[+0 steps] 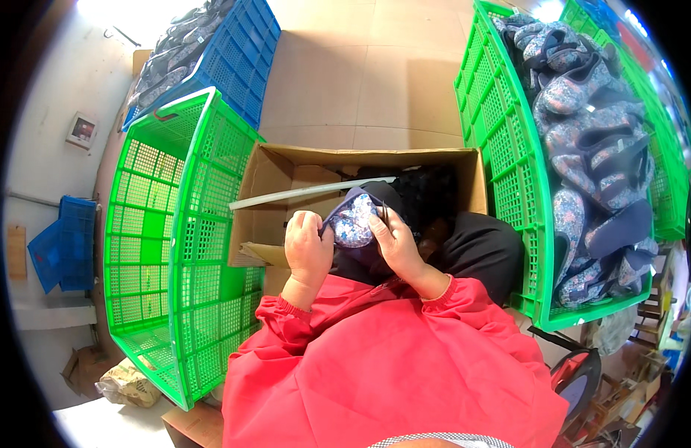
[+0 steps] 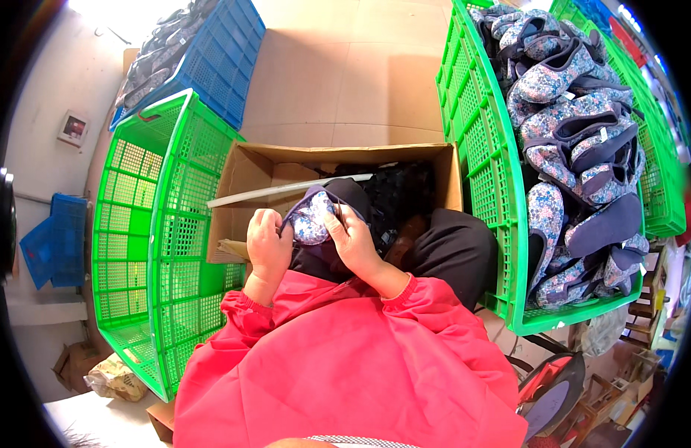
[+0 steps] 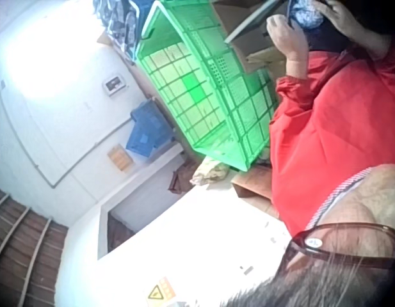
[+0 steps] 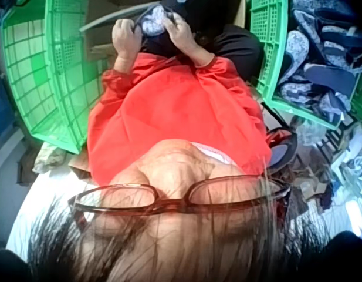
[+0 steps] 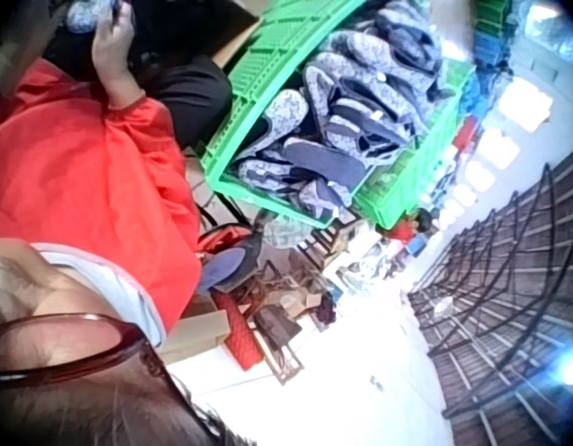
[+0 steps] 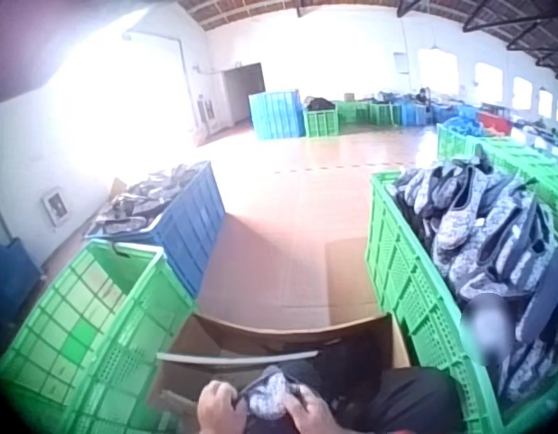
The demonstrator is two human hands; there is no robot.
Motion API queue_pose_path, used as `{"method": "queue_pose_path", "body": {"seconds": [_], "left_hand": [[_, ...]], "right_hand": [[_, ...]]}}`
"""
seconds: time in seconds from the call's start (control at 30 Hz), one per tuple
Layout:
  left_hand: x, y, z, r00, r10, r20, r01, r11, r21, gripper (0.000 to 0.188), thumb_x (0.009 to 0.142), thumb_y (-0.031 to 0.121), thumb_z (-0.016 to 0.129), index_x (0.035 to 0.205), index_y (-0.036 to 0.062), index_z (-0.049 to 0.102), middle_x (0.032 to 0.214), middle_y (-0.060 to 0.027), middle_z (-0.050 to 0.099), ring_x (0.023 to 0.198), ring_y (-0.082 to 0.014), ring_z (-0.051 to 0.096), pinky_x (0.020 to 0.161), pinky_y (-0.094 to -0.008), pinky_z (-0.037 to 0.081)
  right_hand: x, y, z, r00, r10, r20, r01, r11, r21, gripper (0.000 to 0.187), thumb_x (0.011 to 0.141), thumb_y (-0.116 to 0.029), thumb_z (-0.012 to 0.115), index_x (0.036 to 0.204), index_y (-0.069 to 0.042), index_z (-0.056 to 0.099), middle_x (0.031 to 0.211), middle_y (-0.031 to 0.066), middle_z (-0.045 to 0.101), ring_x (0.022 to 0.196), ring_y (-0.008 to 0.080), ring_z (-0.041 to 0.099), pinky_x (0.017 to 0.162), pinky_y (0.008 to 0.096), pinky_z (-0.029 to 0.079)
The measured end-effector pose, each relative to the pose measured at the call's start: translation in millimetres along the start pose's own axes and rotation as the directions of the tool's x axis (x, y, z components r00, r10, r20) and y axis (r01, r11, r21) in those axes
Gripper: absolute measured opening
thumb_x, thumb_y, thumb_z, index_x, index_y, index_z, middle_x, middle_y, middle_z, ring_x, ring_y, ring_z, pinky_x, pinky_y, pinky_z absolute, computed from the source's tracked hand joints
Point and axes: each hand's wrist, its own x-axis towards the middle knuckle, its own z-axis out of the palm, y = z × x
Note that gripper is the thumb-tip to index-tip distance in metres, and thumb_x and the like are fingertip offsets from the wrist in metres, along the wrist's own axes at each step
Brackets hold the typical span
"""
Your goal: The person sits on the floor with a cardboard box on their lap, using scissors to trim excess fabric and threads from the edges of floral-patterned slippers. They handle the slippers one by one, cutting loose material and then placing the finished items into a green plastic crate.
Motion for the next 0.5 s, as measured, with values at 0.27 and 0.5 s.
{"method": "queue_pose_path", "body": {"seconds": [0.27, 0.5], "left_hand": [[6.8, 36.8, -27.7, 0.963, 0.036, 0.268, 0.011, 0.984, -0.175, 0.041, 0.075, 0.016, 0.078, 0.112, 0.0054, 0.066, 0.116, -0.0199, 0.063, 0.108, -0.0366, 0.061, 0.094, -0.0434, 0.049], [-1.8, 25.8, -20.9, 0.954, 0.090, 0.285, -0.067, 0.994, -0.087, 0.044, 0.076, 0.025, 0.081, 0.115, 0.0095, 0.072, 0.126, -0.0239, 0.059, 0.115, -0.0405, 0.059, 0.096, -0.0448, 0.049]], "right_hand": [[-10.9, -24.9, -6.2, 0.920, 0.374, 0.114, -0.391, 0.881, 0.267, 0.040, 0.094, -0.025, 0.072, 0.121, -0.001, 0.056, 0.099, 0.0009, 0.063, 0.086, 0.0073, 0.056, 0.075, 0.0229, 0.048], [-6.3, -52.5, -21.6, 0.972, 0.228, 0.062, -0.229, 0.973, 0.011, 0.024, 0.096, -0.012, 0.066, 0.115, 0.002, 0.059, 0.092, 0.0059, 0.066, 0.065, 0.0111, 0.062, 0.068, 0.0249, 0.053]]}}
